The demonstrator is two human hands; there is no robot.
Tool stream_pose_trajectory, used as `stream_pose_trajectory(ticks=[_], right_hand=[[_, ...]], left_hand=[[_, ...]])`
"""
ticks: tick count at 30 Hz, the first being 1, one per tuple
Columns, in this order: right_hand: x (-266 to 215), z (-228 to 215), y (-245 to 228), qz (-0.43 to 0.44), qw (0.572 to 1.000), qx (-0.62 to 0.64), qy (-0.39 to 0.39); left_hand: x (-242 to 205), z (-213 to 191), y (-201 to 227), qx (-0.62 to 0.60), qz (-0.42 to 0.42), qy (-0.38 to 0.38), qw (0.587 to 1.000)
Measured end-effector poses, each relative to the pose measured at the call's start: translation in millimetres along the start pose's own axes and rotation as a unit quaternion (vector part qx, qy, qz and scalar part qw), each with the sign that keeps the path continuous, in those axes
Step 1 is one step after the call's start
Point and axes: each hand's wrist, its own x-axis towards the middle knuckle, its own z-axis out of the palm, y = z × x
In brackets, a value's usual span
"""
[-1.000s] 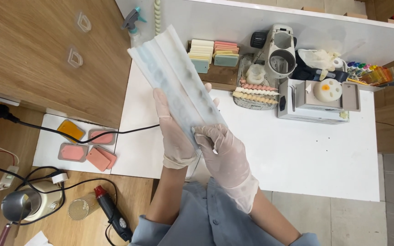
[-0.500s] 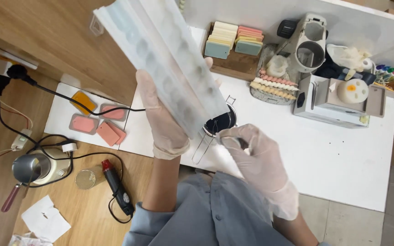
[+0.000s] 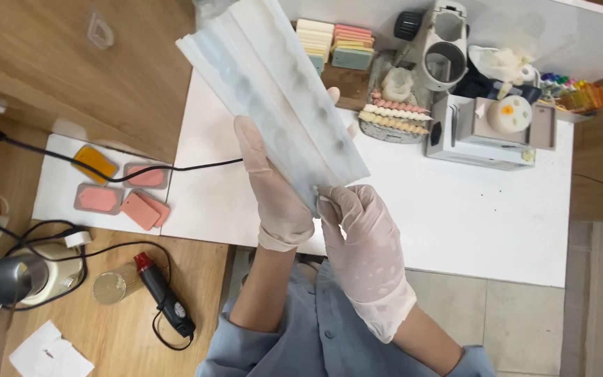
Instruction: Cleaning a silicone candle mold with a heat gun and wiping it down.
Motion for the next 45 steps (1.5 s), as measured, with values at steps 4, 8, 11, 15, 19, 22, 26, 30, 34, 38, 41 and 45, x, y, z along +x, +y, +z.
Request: stream_pose_trajectory(ticks=[4, 8, 11, 15, 19, 22, 26, 30, 34, 38, 41, 45], right_hand=[[-5, -21, 14, 0.057, 0.993, -0.079, -0.068], [-8, -46, 5, 0.132, 0.988, 0.075, -0.043], [-12, -51, 3, 0.169, 0.955, 0.239, 0.047], [-15, -45, 11, 0.189, 0.901, 0.369, 0.128], [-9, -35, 10, 0.006, 0.98, 0.14, 0.144], [-10, -30, 14, 0.019, 0.995, 0.009, 0.102], [-27, -41, 27, -0.032, 0.993, -0.006, 0.113], [-34, -50, 39, -0.03, 0.999, -0.04, 0.011], [-41, -47, 44, 0.094, 0.995, 0.028, -0.019], [-49, -46, 49, 0.222, 0.824, 0.517, 0.071], [-42, -42, 51, 0.245, 0.726, 0.641, 0.05], [-44, -20, 67, 0.224, 0.665, 0.712, 0.039]], left_hand=[[6, -4, 2, 0.028, -0.011, -0.006, 1.0], [11, 5, 0, -0.007, -0.022, -0.057, 0.998], [11, 7, -7, -0.044, -0.065, -0.098, 0.992], [14, 17, -17, -0.021, -0.086, -0.11, 0.99], [7, 12, -30, 0.028, -0.084, -0.057, 0.994], [9, 16, -27, 0.075, -0.057, -0.05, 0.994], [14, 30, -30, 0.036, -0.102, -0.053, 0.993], [24, 20, -26, 0.017, -0.094, -0.011, 0.995], [17, 6, -17, 0.27, 0.096, -0.095, 0.953], [16, 2, -11, 0.425, 0.14, -0.091, 0.89], [18, 11, -5, 0.183, -0.018, -0.055, 0.981], [20, 18, 4, 0.029, -0.084, -0.047, 0.995]])
